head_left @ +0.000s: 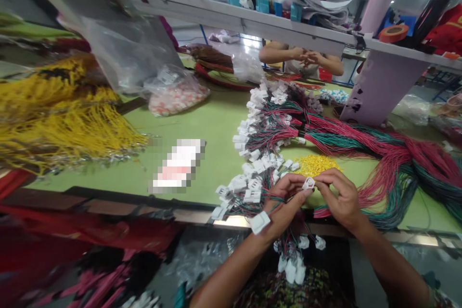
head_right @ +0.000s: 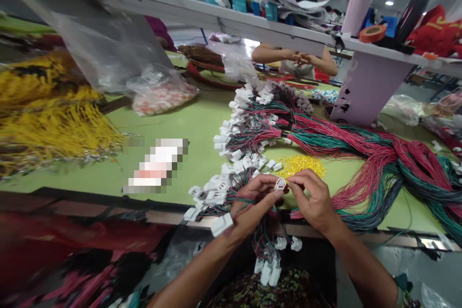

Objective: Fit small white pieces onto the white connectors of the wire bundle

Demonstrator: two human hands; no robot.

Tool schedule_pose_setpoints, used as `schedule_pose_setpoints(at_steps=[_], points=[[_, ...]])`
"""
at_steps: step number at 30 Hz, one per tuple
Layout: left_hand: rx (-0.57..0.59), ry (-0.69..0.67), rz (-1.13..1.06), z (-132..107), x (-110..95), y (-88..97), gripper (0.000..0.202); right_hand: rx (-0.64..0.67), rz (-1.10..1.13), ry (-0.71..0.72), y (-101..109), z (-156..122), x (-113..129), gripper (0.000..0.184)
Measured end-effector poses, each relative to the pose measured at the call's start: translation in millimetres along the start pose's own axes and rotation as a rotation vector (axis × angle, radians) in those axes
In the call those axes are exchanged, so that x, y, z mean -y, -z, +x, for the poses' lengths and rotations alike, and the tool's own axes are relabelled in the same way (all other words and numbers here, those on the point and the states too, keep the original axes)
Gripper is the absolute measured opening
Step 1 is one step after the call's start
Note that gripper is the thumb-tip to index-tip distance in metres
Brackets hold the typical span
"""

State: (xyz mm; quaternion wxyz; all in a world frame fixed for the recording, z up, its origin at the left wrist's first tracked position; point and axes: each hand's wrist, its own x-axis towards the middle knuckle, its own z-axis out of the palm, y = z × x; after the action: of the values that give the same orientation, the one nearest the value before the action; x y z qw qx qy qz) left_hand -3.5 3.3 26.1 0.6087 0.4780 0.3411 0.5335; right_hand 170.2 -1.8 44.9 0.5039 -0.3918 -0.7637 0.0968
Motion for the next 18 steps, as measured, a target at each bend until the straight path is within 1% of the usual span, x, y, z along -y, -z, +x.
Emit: schedule_pose_setpoints(at_steps=[2,5,8,13,18], points=[[0.0,-0.078,0.07,-3.2,2.3,-0.4,0.015,-0.049,0.056,-0.098,-0.5,-1.8,9.9,0.015],[-0.032,-0.143,0.125,-6.3,3.5,-0.5,0.011,-0.04,0.112,-0.16,1.2,-3.5,21.2,0.017],[-0.047,-0.183,0.155,-6.9,4.3,-0.6,0.011,-0.024,0.125,-0.154,2.7,-4.0,25.4,0.019],[-0.056,-0.276,0.215,-5.8,9.4,0.2,0.015,-0.008,0.123,-0.104,2.6,-4.4,24.4,0.023],[-0.071,-0.37,0.294,-5.1,13.7,2.9,0.018,-0.008,0.122,-0.101,2.9,-4.0,24.2,0.023]])
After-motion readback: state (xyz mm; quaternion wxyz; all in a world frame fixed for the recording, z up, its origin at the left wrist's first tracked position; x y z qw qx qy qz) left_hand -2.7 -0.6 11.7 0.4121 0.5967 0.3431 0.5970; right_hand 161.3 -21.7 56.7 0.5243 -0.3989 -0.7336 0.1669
